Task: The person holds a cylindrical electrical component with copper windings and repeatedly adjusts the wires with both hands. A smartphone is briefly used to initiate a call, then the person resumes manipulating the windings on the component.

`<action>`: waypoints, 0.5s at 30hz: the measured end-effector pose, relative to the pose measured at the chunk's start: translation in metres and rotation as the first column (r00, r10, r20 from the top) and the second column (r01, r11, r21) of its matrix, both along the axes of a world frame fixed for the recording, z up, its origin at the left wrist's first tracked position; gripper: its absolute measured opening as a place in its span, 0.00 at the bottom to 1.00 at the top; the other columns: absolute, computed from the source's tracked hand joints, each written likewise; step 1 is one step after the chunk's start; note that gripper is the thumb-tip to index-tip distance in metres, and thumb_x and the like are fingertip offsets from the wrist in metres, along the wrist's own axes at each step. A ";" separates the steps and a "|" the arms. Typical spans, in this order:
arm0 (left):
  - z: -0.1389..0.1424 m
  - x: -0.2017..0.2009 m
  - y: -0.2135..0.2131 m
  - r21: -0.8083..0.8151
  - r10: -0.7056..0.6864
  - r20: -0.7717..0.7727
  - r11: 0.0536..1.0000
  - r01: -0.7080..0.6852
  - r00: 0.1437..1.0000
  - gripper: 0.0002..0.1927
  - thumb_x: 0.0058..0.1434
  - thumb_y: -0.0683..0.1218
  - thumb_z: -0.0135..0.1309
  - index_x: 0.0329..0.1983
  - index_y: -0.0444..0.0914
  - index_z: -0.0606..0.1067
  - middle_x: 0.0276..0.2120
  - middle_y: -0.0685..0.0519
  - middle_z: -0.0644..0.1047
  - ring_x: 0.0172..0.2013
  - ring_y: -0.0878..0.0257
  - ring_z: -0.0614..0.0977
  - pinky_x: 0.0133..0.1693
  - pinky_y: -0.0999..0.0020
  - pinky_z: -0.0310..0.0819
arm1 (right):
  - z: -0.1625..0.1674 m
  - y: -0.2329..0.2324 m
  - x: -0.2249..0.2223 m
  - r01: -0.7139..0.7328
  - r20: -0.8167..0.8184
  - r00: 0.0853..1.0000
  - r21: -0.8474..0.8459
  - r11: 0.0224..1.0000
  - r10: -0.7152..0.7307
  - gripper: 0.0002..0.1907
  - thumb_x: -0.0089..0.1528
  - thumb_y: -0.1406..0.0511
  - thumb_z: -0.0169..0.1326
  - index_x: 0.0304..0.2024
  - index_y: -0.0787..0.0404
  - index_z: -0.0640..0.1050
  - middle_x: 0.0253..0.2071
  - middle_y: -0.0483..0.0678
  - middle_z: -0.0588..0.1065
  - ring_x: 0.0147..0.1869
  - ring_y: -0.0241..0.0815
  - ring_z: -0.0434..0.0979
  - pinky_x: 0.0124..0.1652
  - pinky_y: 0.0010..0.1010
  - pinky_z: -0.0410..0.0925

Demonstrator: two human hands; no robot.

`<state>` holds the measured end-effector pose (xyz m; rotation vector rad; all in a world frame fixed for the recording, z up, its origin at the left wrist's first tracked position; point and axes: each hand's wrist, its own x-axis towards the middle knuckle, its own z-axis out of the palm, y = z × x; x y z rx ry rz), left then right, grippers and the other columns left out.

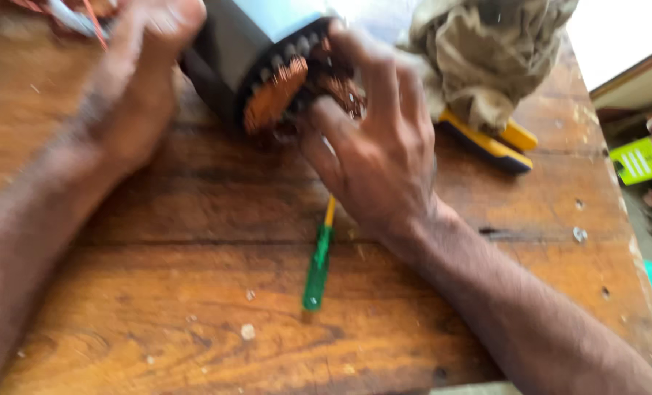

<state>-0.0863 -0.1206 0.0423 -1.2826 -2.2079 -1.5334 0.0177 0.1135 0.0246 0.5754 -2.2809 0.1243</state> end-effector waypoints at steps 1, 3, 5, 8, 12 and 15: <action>0.000 -0.002 -0.002 -0.036 -0.009 -0.003 0.999 0.009 1.000 0.36 0.77 0.68 0.29 0.63 0.31 0.65 0.53 0.46 0.68 0.58 0.54 0.68 0.57 0.54 0.61 | -0.002 0.002 0.002 -0.014 0.018 1.000 -0.022 1.000 0.014 0.07 0.70 0.65 0.60 0.39 0.62 0.81 0.69 0.57 0.60 0.67 0.50 0.64 0.62 0.44 0.71; -0.003 -0.006 -0.003 -0.038 -0.045 0.010 0.998 0.045 0.999 0.35 0.78 0.67 0.30 0.60 0.31 0.66 0.51 0.47 0.67 0.58 0.54 0.68 0.57 0.55 0.61 | -0.004 0.005 0.000 -0.040 0.021 0.999 -0.056 0.998 0.041 0.06 0.70 0.66 0.61 0.39 0.62 0.81 0.69 0.57 0.60 0.68 0.50 0.64 0.62 0.42 0.71; -0.009 -0.008 -0.006 -0.005 -0.075 0.068 0.997 0.076 0.995 0.31 0.80 0.65 0.32 0.59 0.31 0.66 0.50 0.47 0.69 0.57 0.54 0.68 0.59 0.54 0.62 | -0.005 0.004 -0.005 -0.066 0.034 0.997 -0.091 0.994 0.070 0.06 0.69 0.67 0.61 0.39 0.63 0.82 0.71 0.60 0.60 0.69 0.53 0.64 0.62 0.43 0.72; -0.019 -0.017 -0.013 -0.069 -0.062 -0.016 0.996 0.061 0.998 0.19 0.81 0.53 0.31 0.57 0.34 0.65 0.47 0.46 0.69 0.52 0.53 0.70 0.57 0.54 0.65 | -0.003 0.001 -0.010 -0.064 -0.030 0.998 -0.058 0.996 0.063 0.06 0.70 0.67 0.63 0.37 0.62 0.81 0.72 0.57 0.59 0.72 0.52 0.63 0.67 0.43 0.68; -0.029 -0.030 -0.021 -0.181 -0.123 -0.607 0.983 0.013 0.785 0.16 0.82 0.32 0.32 0.68 0.38 0.55 0.53 0.41 0.68 0.56 0.49 0.73 0.58 0.53 0.72 | -0.001 -0.001 0.000 -0.048 0.016 0.999 -0.072 0.996 0.049 0.06 0.69 0.67 0.64 0.43 0.64 0.81 0.70 0.56 0.60 0.74 0.55 0.60 0.72 0.49 0.62; -0.030 -0.035 -0.021 -0.170 -0.133 -0.631 0.985 0.031 0.764 0.19 0.81 0.30 0.35 0.69 0.39 0.55 0.54 0.39 0.69 0.57 0.46 0.75 0.59 0.51 0.73 | 0.001 -0.001 0.001 -0.072 0.040 0.996 -0.112 0.991 0.077 0.09 0.70 0.68 0.62 0.51 0.66 0.81 0.71 0.56 0.59 0.75 0.54 0.58 0.73 0.47 0.60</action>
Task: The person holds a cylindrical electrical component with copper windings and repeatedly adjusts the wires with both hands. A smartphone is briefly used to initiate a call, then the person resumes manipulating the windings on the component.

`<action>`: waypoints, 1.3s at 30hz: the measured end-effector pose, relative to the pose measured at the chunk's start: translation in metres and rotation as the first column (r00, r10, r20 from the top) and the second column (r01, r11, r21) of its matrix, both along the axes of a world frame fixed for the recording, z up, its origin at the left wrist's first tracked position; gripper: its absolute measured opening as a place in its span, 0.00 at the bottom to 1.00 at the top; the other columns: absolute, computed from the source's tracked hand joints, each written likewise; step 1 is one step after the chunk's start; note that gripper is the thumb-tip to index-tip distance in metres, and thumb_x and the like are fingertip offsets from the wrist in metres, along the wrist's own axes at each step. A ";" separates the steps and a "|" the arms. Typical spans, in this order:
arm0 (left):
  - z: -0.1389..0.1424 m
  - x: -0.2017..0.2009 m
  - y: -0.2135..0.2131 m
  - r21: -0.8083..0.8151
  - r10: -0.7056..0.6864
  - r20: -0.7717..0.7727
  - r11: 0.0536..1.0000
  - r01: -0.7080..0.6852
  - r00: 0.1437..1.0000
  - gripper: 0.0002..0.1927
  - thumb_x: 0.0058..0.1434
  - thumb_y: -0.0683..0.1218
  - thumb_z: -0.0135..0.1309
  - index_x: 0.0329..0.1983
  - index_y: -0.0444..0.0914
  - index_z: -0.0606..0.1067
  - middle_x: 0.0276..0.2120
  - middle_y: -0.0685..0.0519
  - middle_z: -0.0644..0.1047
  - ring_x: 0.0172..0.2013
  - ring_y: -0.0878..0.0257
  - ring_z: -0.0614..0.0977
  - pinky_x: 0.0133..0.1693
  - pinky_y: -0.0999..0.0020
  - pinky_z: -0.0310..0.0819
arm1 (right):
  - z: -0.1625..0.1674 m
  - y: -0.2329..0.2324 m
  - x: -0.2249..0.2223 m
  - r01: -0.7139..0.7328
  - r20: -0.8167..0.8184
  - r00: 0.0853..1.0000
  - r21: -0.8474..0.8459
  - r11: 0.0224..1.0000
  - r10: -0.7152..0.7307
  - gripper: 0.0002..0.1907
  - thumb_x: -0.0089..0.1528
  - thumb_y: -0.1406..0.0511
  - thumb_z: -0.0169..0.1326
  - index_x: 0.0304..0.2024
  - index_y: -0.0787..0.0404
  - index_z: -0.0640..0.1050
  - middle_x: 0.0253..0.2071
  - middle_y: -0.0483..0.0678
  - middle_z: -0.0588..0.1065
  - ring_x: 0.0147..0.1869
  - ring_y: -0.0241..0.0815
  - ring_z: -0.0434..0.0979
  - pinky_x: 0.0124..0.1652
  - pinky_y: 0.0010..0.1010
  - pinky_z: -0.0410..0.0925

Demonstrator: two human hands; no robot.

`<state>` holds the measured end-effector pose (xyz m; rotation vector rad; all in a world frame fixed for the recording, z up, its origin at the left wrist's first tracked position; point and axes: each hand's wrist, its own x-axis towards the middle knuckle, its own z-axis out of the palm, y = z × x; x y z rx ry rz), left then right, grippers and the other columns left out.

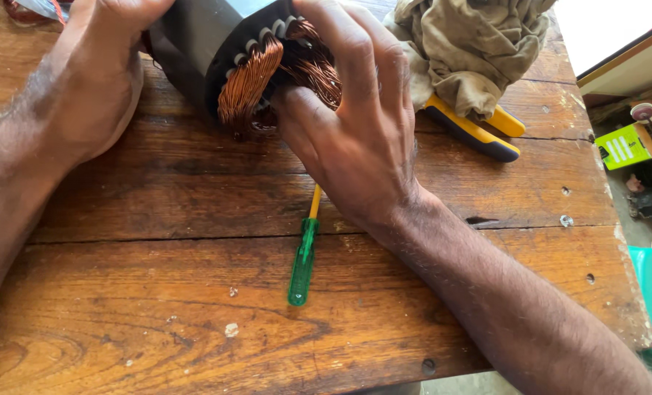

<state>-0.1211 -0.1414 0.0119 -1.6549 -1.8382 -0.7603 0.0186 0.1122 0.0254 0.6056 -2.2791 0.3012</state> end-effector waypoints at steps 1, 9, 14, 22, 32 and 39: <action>0.001 0.001 0.001 -0.007 -0.003 0.021 1.000 0.003 1.000 0.16 0.82 0.33 0.34 0.69 0.38 0.55 0.55 0.41 0.68 0.58 0.49 0.73 0.61 0.54 0.72 | 0.001 0.001 0.001 -0.008 -0.027 1.000 0.033 0.999 0.009 0.08 0.70 0.69 0.62 0.49 0.67 0.81 0.72 0.56 0.59 0.74 0.54 0.58 0.72 0.47 0.60; 0.022 0.020 0.014 0.135 -0.151 0.752 0.988 0.074 0.642 0.28 0.82 0.61 0.35 0.60 0.30 0.67 0.53 0.51 0.70 0.56 0.61 0.69 0.63 0.57 0.63 | 0.002 0.004 0.000 0.011 -0.072 0.997 0.091 0.996 -0.005 0.05 0.70 0.66 0.66 0.42 0.61 0.82 0.70 0.55 0.61 0.73 0.53 0.61 0.71 0.48 0.62; 0.022 0.026 0.017 0.232 -0.226 0.776 0.970 0.066 0.590 0.25 0.78 0.57 0.39 0.58 0.29 0.69 0.51 0.52 0.73 0.55 0.64 0.70 0.65 0.61 0.63 | 0.003 0.009 0.001 0.066 -0.110 0.993 0.160 0.985 -0.048 0.07 0.65 0.67 0.66 0.37 0.62 0.79 0.68 0.54 0.61 0.70 0.50 0.64 0.66 0.45 0.66; 0.023 0.029 0.014 0.198 -0.165 0.758 0.980 0.019 0.631 0.26 0.78 0.59 0.38 0.56 0.30 0.70 0.50 0.51 0.74 0.54 0.64 0.72 0.62 0.63 0.64 | 0.001 0.008 -0.004 0.030 -0.055 0.998 0.057 0.998 -0.027 0.08 0.66 0.70 0.66 0.39 0.61 0.77 0.66 0.54 0.65 0.63 0.49 0.72 0.54 0.37 0.77; 0.027 0.031 0.017 0.221 -0.207 0.761 0.974 0.055 0.614 0.27 0.80 0.59 0.39 0.63 0.30 0.68 0.54 0.50 0.73 0.58 0.62 0.71 0.62 0.63 0.63 | 0.009 0.013 0.005 0.058 0.069 0.996 0.044 0.997 -0.061 0.30 0.72 0.66 0.63 0.72 0.55 0.64 0.70 0.63 0.68 0.59 0.58 0.83 0.52 0.42 0.80; 0.023 0.024 0.014 0.140 -0.135 0.717 0.989 0.049 0.684 0.30 0.80 0.64 0.35 0.58 0.31 0.69 0.49 0.52 0.73 0.55 0.63 0.73 0.60 0.60 0.67 | 0.012 0.015 0.007 -0.018 0.124 0.992 -0.023 1.000 0.020 0.26 0.75 0.70 0.58 0.72 0.55 0.62 0.71 0.60 0.65 0.66 0.54 0.79 0.55 0.37 0.77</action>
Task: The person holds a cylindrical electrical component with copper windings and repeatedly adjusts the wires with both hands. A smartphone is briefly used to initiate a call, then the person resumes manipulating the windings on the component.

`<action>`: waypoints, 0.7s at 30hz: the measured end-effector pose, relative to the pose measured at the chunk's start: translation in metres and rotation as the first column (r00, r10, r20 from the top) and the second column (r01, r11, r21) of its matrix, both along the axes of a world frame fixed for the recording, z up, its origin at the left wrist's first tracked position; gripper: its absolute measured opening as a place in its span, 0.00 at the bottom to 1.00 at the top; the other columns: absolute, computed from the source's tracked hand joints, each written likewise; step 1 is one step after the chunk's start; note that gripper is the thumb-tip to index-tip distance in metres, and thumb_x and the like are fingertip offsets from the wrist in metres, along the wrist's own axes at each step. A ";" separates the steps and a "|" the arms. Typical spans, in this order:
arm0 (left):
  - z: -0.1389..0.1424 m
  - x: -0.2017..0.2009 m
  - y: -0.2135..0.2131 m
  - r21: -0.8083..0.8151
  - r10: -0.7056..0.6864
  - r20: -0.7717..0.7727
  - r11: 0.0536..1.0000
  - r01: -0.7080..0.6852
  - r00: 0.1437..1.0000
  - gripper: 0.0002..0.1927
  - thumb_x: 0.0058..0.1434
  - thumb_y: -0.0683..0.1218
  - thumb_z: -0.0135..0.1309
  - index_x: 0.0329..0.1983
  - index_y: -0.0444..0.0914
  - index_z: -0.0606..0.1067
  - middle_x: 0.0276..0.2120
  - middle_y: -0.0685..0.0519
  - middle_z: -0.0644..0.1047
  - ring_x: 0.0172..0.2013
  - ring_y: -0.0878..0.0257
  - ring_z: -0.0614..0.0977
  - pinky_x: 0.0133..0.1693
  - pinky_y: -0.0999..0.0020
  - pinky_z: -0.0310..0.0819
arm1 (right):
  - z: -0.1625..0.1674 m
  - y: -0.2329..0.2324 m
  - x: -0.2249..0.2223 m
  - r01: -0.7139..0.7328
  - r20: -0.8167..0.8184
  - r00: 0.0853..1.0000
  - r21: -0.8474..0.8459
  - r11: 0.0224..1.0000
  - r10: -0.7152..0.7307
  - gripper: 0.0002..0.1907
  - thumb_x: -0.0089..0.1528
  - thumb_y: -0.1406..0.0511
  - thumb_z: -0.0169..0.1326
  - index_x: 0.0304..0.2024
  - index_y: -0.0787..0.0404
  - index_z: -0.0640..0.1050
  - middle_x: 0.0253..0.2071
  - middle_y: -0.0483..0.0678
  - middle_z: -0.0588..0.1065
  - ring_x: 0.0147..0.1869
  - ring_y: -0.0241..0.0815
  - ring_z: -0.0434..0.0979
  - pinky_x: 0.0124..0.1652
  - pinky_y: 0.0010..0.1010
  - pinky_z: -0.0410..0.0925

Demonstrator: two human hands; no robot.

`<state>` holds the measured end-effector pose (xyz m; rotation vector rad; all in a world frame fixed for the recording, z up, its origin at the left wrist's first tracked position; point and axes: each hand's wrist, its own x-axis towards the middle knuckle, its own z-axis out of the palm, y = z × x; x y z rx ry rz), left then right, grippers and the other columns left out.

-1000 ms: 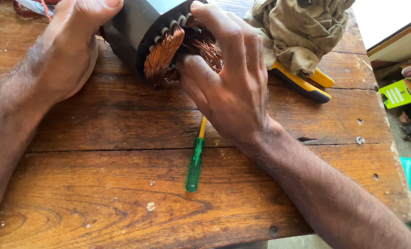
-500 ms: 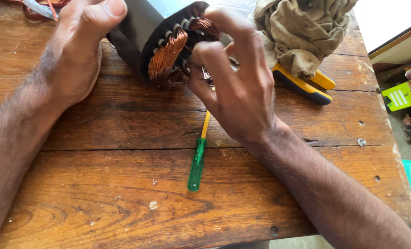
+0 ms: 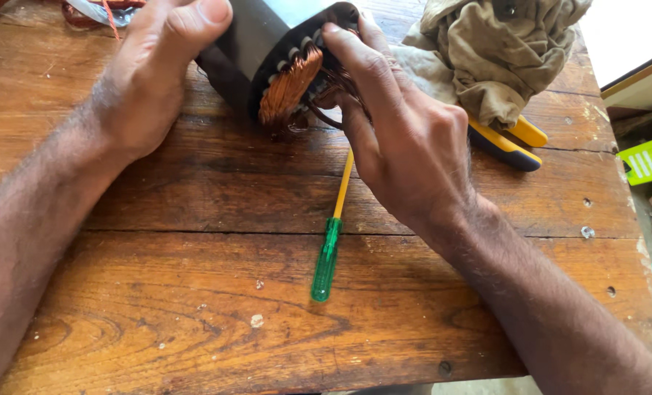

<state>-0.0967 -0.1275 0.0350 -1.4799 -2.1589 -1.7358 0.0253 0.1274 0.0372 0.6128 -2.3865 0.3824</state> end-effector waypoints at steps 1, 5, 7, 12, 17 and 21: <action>0.000 0.001 0.000 -0.007 0.007 -0.010 1.000 -0.007 1.000 0.31 0.80 0.64 0.35 0.60 0.31 0.68 0.49 0.51 0.73 0.56 0.62 0.73 0.60 0.60 0.67 | 0.000 -0.001 0.000 -0.003 -0.006 1.000 -0.011 1.000 0.003 0.27 0.75 0.70 0.59 0.71 0.54 0.62 0.72 0.60 0.65 0.66 0.54 0.79 0.55 0.37 0.77; 0.005 0.005 0.001 0.017 0.001 -0.069 1.000 0.000 0.998 0.34 0.80 0.65 0.36 0.64 0.30 0.65 0.52 0.46 0.72 0.58 0.58 0.71 0.60 0.57 0.64 | 0.003 -0.003 -0.001 -0.013 0.035 0.999 -0.044 0.999 0.014 0.31 0.68 0.70 0.62 0.69 0.59 0.63 0.72 0.65 0.62 0.63 0.60 0.79 0.52 0.45 0.80; 0.007 0.008 0.002 0.001 0.062 0.005 0.998 -0.062 0.998 0.34 0.77 0.66 0.38 0.63 0.31 0.67 0.51 0.46 0.73 0.56 0.59 0.73 0.59 0.58 0.67 | 0.005 -0.004 0.005 -0.017 0.020 1.000 -0.049 0.999 0.018 0.31 0.68 0.67 0.65 0.68 0.59 0.63 0.75 0.64 0.55 0.71 0.63 0.73 0.60 0.47 0.77; 0.007 0.011 0.005 0.072 0.067 -0.067 0.995 -0.062 0.996 0.34 0.79 0.65 0.38 0.65 0.30 0.63 0.52 0.47 0.73 0.57 0.59 0.73 0.59 0.62 0.69 | 0.008 0.000 0.007 -0.024 -0.035 0.999 0.018 1.000 0.025 0.15 0.67 0.64 0.69 0.51 0.55 0.76 0.75 0.55 0.49 0.77 0.57 0.59 0.67 0.46 0.70; -0.006 0.004 0.007 0.061 0.329 -0.185 0.944 -0.324 0.926 0.34 0.73 0.67 0.40 0.56 0.31 0.63 0.47 0.47 0.68 0.51 0.59 0.69 0.58 0.57 0.68 | 0.003 -0.005 0.005 0.076 0.038 0.996 0.158 0.985 -0.083 0.11 0.59 0.60 0.72 0.37 0.56 0.84 0.75 0.59 0.45 0.79 0.60 0.48 0.75 0.56 0.58; -0.012 -0.004 0.007 -0.116 0.513 -0.154 0.839 -0.531 0.845 0.35 0.77 0.71 0.32 0.43 0.34 0.65 0.52 0.41 0.60 0.56 0.56 0.59 0.65 0.49 0.52 | 0.002 -0.007 0.004 0.061 0.099 0.992 0.139 0.988 -0.075 0.16 0.58 0.62 0.71 0.48 0.54 0.85 0.76 0.61 0.44 0.80 0.61 0.47 0.76 0.56 0.56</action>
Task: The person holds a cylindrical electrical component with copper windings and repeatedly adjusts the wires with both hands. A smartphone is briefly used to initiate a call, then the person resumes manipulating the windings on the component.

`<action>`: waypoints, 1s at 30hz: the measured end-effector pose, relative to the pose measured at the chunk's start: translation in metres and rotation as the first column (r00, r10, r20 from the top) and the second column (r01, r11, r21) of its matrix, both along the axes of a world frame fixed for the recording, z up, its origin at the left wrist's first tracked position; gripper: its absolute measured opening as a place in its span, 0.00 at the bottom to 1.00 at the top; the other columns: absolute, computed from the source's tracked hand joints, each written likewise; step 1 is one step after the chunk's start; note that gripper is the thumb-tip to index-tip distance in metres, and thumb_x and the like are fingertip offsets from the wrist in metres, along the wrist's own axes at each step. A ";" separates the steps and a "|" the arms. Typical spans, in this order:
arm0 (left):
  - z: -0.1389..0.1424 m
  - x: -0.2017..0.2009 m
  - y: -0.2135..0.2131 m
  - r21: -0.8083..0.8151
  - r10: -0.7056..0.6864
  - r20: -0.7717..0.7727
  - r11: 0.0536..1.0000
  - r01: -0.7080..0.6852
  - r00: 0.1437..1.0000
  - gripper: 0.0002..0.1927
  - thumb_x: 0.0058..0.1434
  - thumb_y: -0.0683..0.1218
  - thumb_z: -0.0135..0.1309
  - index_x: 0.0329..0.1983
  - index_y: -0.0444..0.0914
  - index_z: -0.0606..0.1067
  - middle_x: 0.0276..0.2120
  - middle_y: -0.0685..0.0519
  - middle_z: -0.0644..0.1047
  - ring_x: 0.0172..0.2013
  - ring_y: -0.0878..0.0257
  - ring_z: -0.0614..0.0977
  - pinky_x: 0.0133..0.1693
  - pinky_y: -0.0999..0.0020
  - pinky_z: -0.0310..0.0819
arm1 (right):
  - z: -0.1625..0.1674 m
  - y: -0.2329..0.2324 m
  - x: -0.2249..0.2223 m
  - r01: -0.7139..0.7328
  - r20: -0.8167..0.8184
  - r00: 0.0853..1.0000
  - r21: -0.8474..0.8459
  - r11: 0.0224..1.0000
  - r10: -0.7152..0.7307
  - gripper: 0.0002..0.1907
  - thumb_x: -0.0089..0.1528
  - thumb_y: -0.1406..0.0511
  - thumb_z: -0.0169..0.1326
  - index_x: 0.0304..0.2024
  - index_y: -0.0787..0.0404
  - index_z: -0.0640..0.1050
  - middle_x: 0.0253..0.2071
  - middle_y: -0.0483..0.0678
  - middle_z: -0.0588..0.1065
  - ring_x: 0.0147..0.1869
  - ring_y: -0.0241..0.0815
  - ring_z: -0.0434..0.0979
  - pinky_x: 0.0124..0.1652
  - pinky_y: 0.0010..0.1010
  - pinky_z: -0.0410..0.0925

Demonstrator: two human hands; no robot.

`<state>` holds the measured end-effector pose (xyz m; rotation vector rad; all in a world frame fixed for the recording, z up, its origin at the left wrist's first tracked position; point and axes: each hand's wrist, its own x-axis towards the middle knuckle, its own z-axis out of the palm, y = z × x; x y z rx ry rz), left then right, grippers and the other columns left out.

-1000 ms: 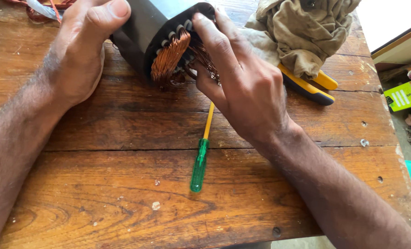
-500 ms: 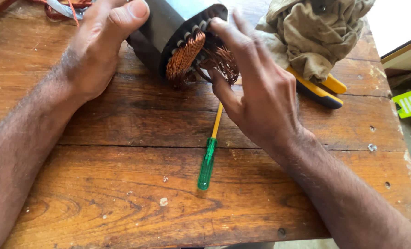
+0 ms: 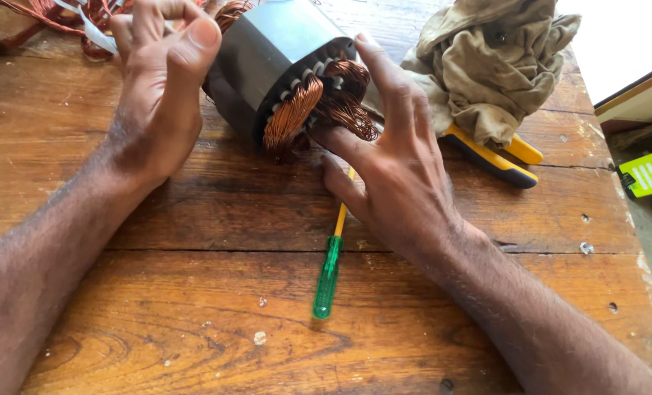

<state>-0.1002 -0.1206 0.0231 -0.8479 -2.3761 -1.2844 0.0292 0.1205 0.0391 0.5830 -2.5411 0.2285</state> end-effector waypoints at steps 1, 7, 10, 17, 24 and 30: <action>-0.001 0.000 0.000 -0.002 -0.011 0.041 1.000 0.011 0.999 0.37 0.73 0.72 0.30 0.48 0.34 0.67 0.55 0.40 0.60 0.58 0.54 0.58 0.67 0.45 0.48 | 0.000 -0.001 0.000 0.007 0.007 1.000 0.013 1.000 -0.007 0.16 0.58 0.61 0.71 0.48 0.53 0.84 0.77 0.61 0.43 0.81 0.61 0.47 0.77 0.55 0.55; 0.006 0.001 -0.001 -0.090 -0.087 0.104 0.991 0.096 0.991 0.54 0.65 0.80 0.15 0.71 0.37 0.62 0.65 0.35 0.58 0.66 0.40 0.49 0.64 0.32 0.33 | -0.001 -0.005 0.003 0.048 -0.027 0.999 0.033 0.998 -0.047 0.15 0.58 0.64 0.68 0.47 0.54 0.84 0.73 0.65 0.46 0.72 0.66 0.62 0.66 0.54 0.67; 0.009 0.001 -0.002 -0.144 -0.095 0.147 0.983 0.116 0.985 0.58 0.61 0.83 0.11 0.71 0.37 0.62 0.65 0.33 0.59 0.68 0.38 0.49 0.62 0.29 0.32 | -0.003 -0.008 0.008 0.129 0.067 0.989 0.072 0.989 -0.134 0.11 0.63 0.67 0.64 0.48 0.59 0.82 0.71 0.65 0.51 0.58 0.58 0.75 0.51 0.42 0.78; 0.005 0.001 -0.001 -0.171 -0.080 0.072 0.981 0.092 0.994 0.59 0.62 0.82 0.06 0.67 0.34 0.66 0.56 0.36 0.68 0.62 0.42 0.60 0.63 0.35 0.42 | -0.007 -0.006 0.006 0.182 0.137 0.970 0.133 0.974 -0.200 0.23 0.64 0.76 0.61 0.59 0.49 0.80 0.67 0.58 0.56 0.52 0.49 0.77 0.45 0.32 0.81; 0.003 -0.001 -0.003 -0.192 -0.064 0.073 0.978 0.077 0.995 0.56 0.64 0.80 0.06 0.59 0.34 0.71 0.54 0.37 0.68 0.59 0.45 0.64 0.63 0.41 0.50 | -0.002 0.008 -0.009 -0.041 -0.071 0.997 -0.005 0.999 0.041 0.48 0.67 0.60 0.69 0.76 0.56 0.50 0.74 0.50 0.50 0.75 0.50 0.55 0.75 0.45 0.59; 0.002 -0.002 -0.002 -0.152 -0.115 -0.010 0.982 0.112 0.993 0.56 0.68 0.79 0.08 0.63 0.33 0.70 0.58 0.35 0.66 0.61 0.43 0.62 0.62 0.40 0.50 | -0.006 0.017 -0.011 -0.099 -0.114 0.988 0.071 0.993 0.106 0.45 0.71 0.56 0.66 0.78 0.53 0.51 0.76 0.44 0.47 0.78 0.46 0.52 0.76 0.38 0.58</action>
